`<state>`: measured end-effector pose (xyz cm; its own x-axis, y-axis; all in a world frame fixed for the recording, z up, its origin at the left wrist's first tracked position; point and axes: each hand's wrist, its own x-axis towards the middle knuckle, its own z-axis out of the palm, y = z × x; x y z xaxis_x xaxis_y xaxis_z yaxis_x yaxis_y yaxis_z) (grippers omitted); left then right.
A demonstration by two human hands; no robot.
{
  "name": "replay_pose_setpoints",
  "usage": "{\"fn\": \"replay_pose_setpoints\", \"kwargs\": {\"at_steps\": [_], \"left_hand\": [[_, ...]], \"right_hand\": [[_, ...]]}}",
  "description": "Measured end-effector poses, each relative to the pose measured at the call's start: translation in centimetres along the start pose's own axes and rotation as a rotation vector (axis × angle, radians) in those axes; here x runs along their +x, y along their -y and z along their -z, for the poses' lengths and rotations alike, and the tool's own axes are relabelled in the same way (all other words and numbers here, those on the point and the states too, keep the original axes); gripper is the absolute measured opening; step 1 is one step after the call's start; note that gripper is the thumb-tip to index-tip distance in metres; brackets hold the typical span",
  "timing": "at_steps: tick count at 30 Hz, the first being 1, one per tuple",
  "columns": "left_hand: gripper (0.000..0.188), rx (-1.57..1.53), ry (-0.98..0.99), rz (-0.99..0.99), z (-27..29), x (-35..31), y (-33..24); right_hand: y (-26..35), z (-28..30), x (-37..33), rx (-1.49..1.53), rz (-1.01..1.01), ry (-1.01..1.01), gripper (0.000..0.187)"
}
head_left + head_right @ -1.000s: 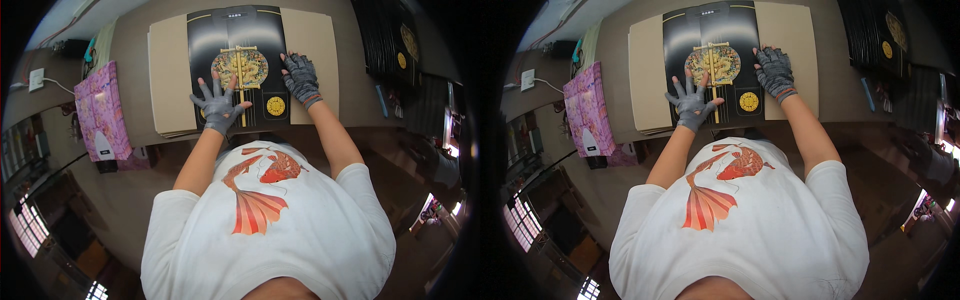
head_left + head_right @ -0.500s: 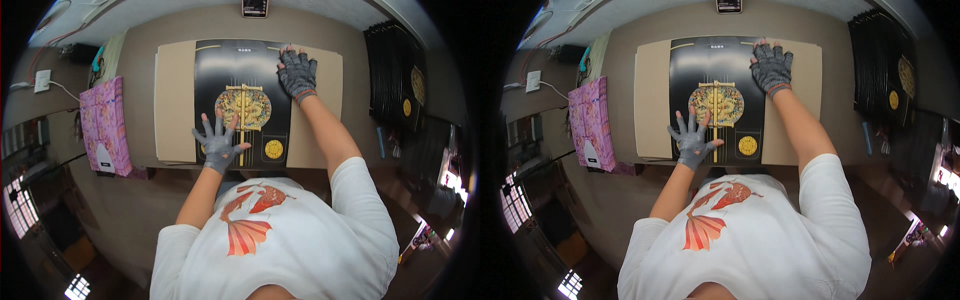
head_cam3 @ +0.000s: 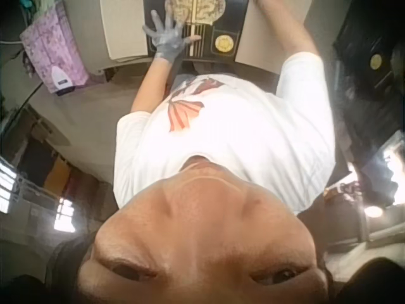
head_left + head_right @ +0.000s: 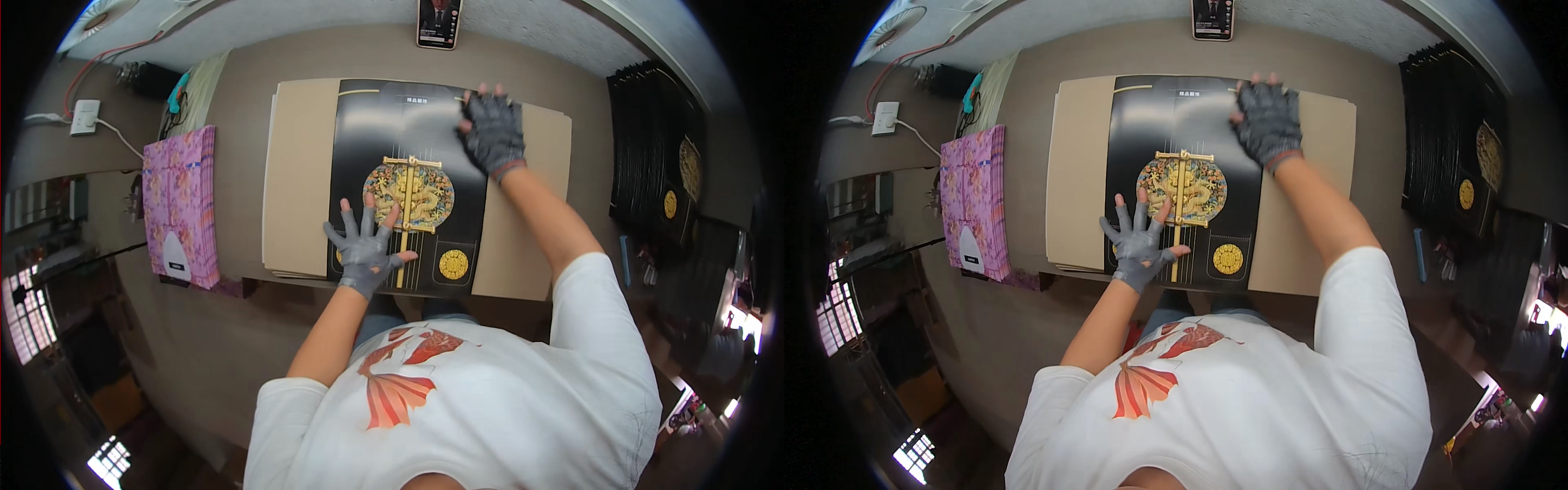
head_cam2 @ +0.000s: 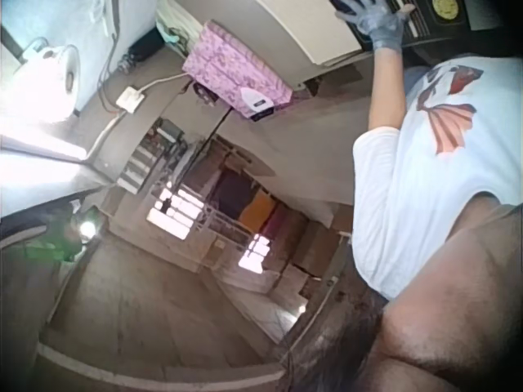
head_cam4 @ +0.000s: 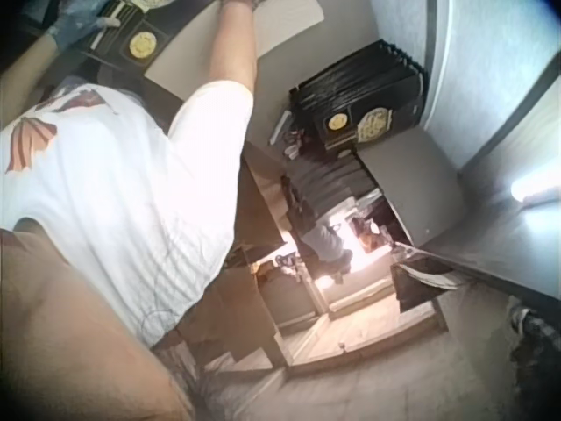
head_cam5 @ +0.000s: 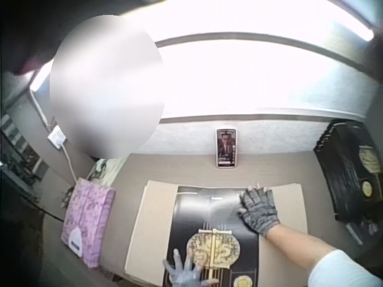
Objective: Manually folding and assembling decorative cardboard packaging boxes on a workstation.
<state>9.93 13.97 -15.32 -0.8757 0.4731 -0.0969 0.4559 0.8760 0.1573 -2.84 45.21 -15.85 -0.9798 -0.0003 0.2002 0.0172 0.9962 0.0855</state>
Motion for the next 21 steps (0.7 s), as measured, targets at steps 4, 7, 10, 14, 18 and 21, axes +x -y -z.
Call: {"fn": "replay_pose_setpoints", "kwargs": {"at_steps": [4,7,10,14,18,21], "left_hand": [[0.105,-0.013,-0.007,-0.01,-0.1,0.3,0.1],[0.1,0.034,0.011,0.007,-0.1,0.7,0.0],[0.1,0.037,0.064,-0.003,-0.2,1.0,0.0],[0.083,-0.032,0.153,0.001,1.0,1.5,0.8],[0.055,-0.541,-0.365,-0.172,0.9,-1.2,7.7],[0.036,-0.696,-0.391,0.002,1.2,-4.7,11.4]], "right_hand": [[4.4,3.6,-11.2,0.162,0.241,0.158,0.065],[7.0,5.7,-17.9,0.267,0.31,0.197,0.073],[9.1,7.2,-21.0,0.266,0.211,0.223,0.074],[12.1,7.5,-25.3,0.254,0.101,0.153,0.071],[12.5,9.2,-28.9,0.556,-0.063,-0.055,0.064],[11.3,6.7,-31.9,1.257,-0.839,-0.155,0.054]]}}
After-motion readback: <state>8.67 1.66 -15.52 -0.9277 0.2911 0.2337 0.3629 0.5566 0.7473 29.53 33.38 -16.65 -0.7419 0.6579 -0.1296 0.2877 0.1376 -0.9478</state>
